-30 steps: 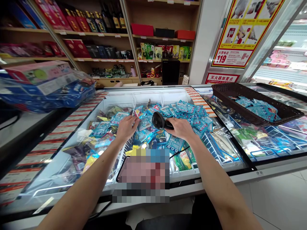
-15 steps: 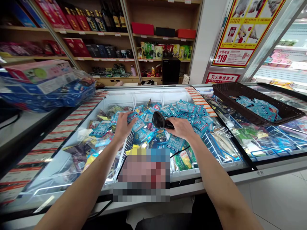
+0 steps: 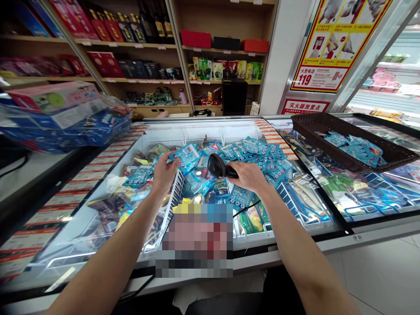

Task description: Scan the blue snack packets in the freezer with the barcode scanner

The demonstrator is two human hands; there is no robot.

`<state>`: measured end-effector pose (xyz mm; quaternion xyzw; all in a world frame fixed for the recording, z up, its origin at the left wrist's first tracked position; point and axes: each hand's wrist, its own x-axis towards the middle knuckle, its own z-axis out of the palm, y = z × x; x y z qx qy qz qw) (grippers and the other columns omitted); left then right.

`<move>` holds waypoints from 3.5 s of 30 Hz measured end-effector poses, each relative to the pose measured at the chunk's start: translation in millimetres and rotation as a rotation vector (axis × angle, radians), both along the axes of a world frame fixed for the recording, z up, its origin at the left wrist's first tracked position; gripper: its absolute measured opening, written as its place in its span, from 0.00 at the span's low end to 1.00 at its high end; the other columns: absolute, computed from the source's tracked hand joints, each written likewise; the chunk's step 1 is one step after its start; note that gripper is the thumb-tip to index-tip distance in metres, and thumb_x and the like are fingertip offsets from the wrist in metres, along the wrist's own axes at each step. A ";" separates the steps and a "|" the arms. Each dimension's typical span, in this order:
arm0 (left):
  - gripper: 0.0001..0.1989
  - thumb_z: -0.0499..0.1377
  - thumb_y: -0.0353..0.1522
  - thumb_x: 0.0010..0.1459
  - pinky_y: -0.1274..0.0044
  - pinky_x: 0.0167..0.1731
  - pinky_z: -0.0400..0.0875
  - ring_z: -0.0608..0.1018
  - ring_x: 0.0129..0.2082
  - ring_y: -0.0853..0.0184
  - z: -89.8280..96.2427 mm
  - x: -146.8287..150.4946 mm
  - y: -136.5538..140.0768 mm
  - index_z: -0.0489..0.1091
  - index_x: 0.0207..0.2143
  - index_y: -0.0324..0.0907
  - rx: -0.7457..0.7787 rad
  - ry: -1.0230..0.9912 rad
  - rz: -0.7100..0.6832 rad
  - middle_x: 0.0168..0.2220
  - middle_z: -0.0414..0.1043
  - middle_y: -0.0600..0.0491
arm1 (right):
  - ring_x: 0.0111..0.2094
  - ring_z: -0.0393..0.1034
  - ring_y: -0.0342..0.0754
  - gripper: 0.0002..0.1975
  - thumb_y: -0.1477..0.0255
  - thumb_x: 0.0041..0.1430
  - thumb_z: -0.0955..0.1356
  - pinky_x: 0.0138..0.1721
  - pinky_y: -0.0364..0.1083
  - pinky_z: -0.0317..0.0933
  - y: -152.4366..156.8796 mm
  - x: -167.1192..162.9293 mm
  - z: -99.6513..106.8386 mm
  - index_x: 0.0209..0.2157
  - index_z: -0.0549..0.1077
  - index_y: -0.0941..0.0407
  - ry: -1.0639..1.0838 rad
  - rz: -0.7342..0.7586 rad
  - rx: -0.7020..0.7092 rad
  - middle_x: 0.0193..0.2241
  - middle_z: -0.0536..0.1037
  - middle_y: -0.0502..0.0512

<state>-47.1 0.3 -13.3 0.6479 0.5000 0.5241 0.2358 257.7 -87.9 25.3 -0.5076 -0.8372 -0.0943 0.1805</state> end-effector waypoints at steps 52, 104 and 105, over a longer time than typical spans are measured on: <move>0.20 0.51 0.33 0.56 0.67 0.42 0.65 0.71 0.40 0.60 13.7 4.1 -17.5 0.60 0.52 0.40 0.200 0.329 0.367 0.40 0.67 0.45 | 0.35 0.73 0.49 0.18 0.63 0.56 0.66 0.31 0.43 0.60 0.4 -0.4 -1.1 0.47 0.66 0.55 0.045 0.099 0.072 0.37 0.78 0.54; 0.31 0.51 0.48 0.56 0.62 0.50 0.58 0.67 0.50 0.52 5.3 7.7 -13.5 0.58 0.57 0.41 0.180 0.855 0.171 0.47 0.66 0.41 | 0.35 0.73 0.49 0.19 0.59 0.56 0.65 0.33 0.45 0.62 3.2 5.2 -2.5 0.47 0.67 0.53 0.060 -0.038 0.071 0.37 0.78 0.54; 0.32 0.52 0.48 0.55 0.63 0.49 0.59 0.67 0.50 0.52 6.0 6.2 -12.5 0.57 0.58 0.40 0.182 0.819 0.170 0.47 0.65 0.40 | 0.35 0.73 0.49 0.19 0.59 0.56 0.65 0.33 0.46 0.63 3.5 5.3 -2.9 0.47 0.67 0.53 0.060 -0.038 0.073 0.37 0.78 0.54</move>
